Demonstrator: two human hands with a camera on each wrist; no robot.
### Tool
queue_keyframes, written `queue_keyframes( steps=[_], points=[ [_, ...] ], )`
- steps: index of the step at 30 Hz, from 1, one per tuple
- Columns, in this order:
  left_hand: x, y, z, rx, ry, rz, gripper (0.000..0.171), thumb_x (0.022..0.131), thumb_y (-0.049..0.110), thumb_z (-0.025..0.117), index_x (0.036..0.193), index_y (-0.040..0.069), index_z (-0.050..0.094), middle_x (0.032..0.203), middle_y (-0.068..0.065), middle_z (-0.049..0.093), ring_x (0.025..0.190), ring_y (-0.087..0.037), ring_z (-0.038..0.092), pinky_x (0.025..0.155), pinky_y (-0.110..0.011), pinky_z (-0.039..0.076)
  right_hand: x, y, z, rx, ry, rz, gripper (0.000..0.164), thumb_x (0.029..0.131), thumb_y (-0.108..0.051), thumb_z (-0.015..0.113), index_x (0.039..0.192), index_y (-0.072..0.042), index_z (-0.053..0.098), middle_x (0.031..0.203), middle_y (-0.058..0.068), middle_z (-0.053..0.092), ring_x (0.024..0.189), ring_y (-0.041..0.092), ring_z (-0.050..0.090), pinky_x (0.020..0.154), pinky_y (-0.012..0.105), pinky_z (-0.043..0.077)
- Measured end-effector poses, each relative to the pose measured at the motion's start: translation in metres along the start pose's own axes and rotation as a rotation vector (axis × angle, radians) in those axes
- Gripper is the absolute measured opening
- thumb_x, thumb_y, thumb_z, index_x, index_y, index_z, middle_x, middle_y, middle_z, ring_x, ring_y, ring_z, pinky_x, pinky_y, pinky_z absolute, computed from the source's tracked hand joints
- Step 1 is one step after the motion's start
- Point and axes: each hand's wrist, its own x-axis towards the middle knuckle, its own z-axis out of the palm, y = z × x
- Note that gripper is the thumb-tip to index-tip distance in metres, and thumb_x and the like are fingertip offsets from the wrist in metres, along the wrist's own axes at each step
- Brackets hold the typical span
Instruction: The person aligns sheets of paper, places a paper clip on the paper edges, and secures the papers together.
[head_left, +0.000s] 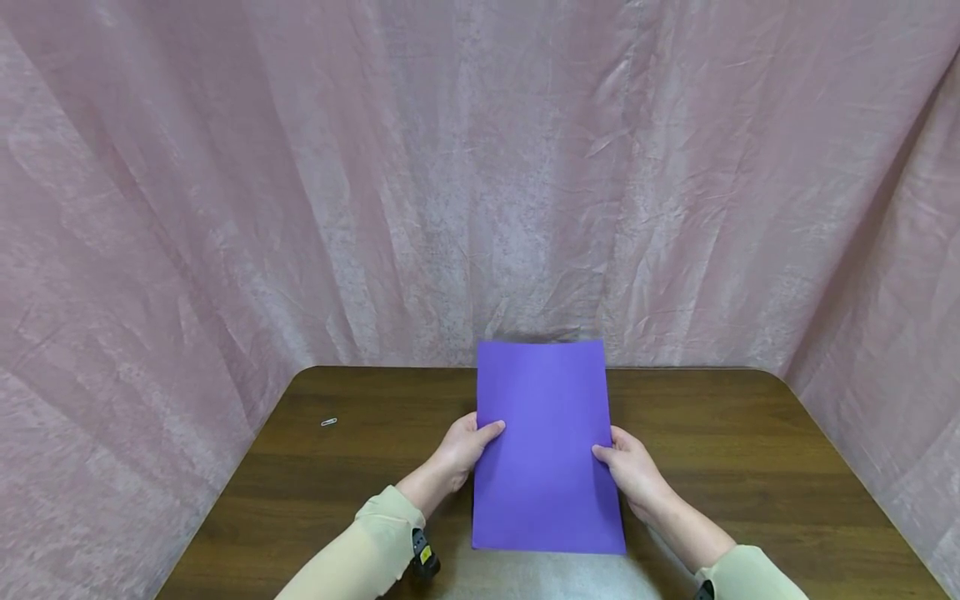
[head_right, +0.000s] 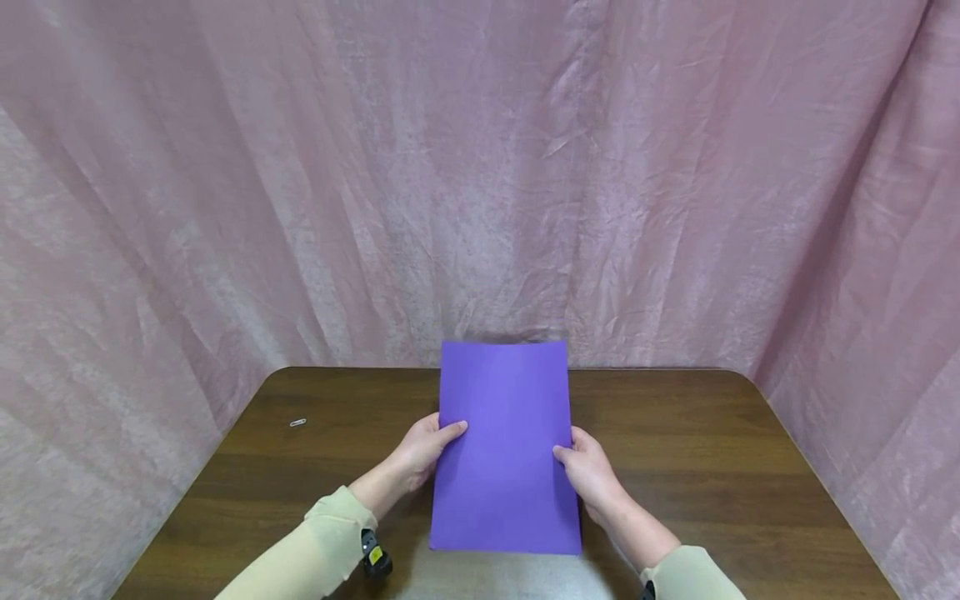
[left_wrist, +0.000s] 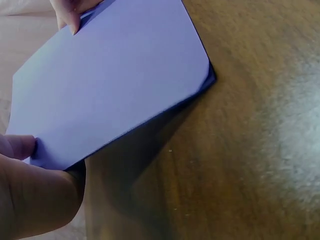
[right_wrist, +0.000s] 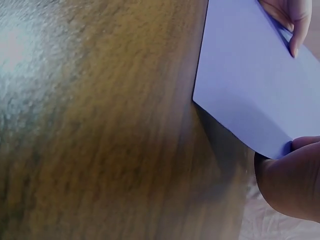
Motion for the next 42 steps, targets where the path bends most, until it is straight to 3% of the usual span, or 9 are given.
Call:
queue_keyframes(
  steps=[14,22,29,42],
  points=[
    [0.003,-0.013,-0.002,-0.055,-0.049,-0.038,0.030,0.101,0.009,0.057,0.128,-0.005,0.056,0.098,-0.011,0.074,0.082,-0.021,0.072,0.070,-0.037,0.060,0.002,0.008,-0.001,0.027,-0.010,0.037,0.037,0.101,0.000,0.046,0.136,0.012,0.048,0.103,0.016,0.071,0.089,0.026,0.069,0.074,0.040,0.056],
    [0.003,-0.015,-0.002,-0.071,-0.055,-0.032,0.029,0.102,0.009,0.056,0.128,-0.004,0.055,0.100,-0.010,0.074,0.085,-0.022,0.072,0.073,-0.037,0.060,0.009,-0.001,-0.005,0.068,-0.005,0.048,0.036,0.101,-0.002,0.048,0.134,0.012,0.047,0.105,0.013,0.067,0.089,0.022,0.066,0.077,0.038,0.054],
    [0.002,-0.014,-0.002,-0.064,-0.062,-0.025,0.031,0.103,0.010,0.057,0.130,-0.005,0.055,0.103,-0.011,0.074,0.089,-0.022,0.072,0.075,-0.038,0.060,0.014,-0.011,-0.010,0.105,-0.053,0.082,0.035,0.103,-0.005,0.049,0.135,0.009,0.042,0.113,0.013,0.060,0.095,0.021,0.062,0.081,0.038,0.051],
    [-0.001,-0.012,-0.001,-0.045,-0.066,-0.015,0.034,0.103,0.010,0.056,0.132,-0.008,0.053,0.105,-0.012,0.073,0.092,-0.023,0.071,0.079,-0.038,0.059,0.020,-0.009,-0.007,0.165,-0.099,0.118,0.042,0.101,-0.005,0.052,0.138,0.009,0.037,0.102,0.010,0.069,0.089,0.021,0.068,0.077,0.039,0.056]
  ],
)
